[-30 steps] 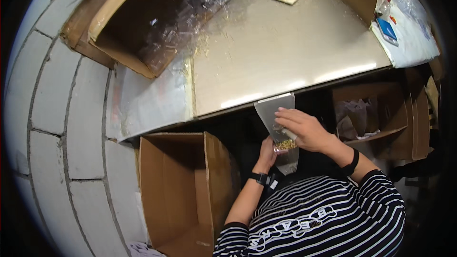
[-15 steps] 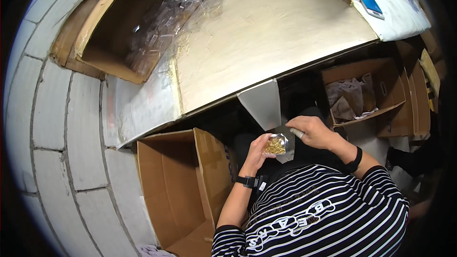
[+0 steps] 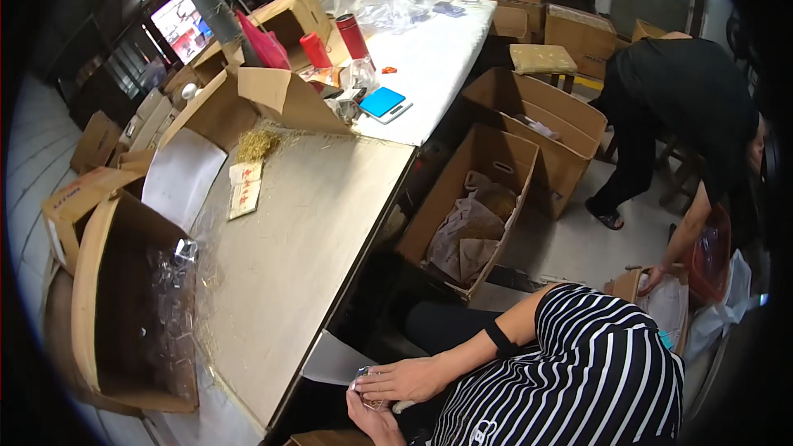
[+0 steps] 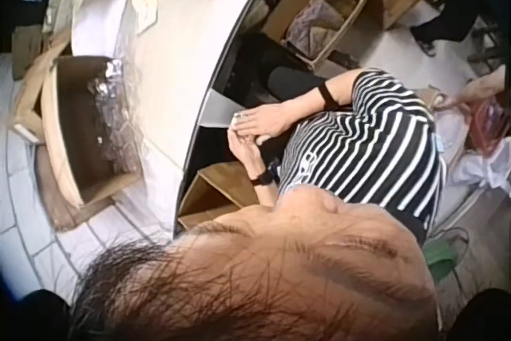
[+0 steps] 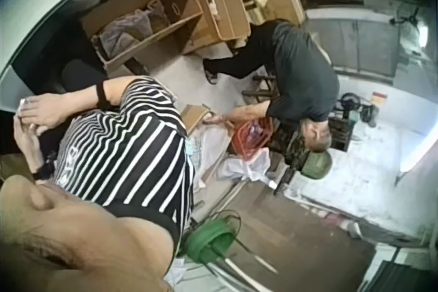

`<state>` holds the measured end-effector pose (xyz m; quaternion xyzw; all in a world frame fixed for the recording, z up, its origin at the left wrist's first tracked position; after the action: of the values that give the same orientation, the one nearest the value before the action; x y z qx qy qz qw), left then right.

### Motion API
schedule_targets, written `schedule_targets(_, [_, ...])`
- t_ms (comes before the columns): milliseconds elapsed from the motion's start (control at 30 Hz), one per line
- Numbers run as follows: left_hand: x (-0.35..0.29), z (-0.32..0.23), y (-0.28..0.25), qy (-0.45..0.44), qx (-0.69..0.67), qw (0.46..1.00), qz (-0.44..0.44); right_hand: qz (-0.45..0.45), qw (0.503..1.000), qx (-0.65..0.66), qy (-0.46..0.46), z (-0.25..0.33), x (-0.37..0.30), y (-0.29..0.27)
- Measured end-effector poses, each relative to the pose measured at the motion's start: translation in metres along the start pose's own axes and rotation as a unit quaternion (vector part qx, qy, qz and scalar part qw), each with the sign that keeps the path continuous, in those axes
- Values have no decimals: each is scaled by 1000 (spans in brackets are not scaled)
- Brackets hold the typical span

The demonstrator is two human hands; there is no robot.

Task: The person repeatedly scoops small yellow items from a table into clear plastic bags and places them into a cardboard box. The person also handles a larger bag of the same items, pouring them onto the table to replenish the supply.

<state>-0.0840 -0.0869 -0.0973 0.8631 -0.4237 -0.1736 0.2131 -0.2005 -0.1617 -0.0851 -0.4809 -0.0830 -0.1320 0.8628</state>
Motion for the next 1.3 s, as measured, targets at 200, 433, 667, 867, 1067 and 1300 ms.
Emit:
schedule_targets(200, [8,-8,3,49,53,997,-13,-44,998,-28,21,-3,21,-8])
schedule_targets(433, [17,-24,-4,34,70,993,-93,-102,990,95,-2,6,44,-37])
schedule_targets(667, [12,-52,-4,5,-134,991,22,-228,941,195,158,-16,54,-83])
schedule_targets(867, [8,-61,-10,-6,-96,995,26,-177,911,301,221,-25,56,-78])
schedule_targets(1067, [12,-70,-14,-1,-87,996,-4,-97,993,49,53,-1,85,-75])
schedule_targets(1300, [15,-76,-20,13,-47,997,-51,-8,997,41,64,7,101,-56])
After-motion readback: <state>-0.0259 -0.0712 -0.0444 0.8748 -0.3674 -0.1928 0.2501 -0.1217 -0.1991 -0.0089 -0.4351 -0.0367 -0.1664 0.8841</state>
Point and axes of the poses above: each hand's wrist, its own x-axis towards the middle knuckle, its own y-axis out of the palm, z = x × y, the point moved 3 cm from there along x, towards the middle knuckle, and after that the axes turned 9 degrees about y, right-handed, at the moved point
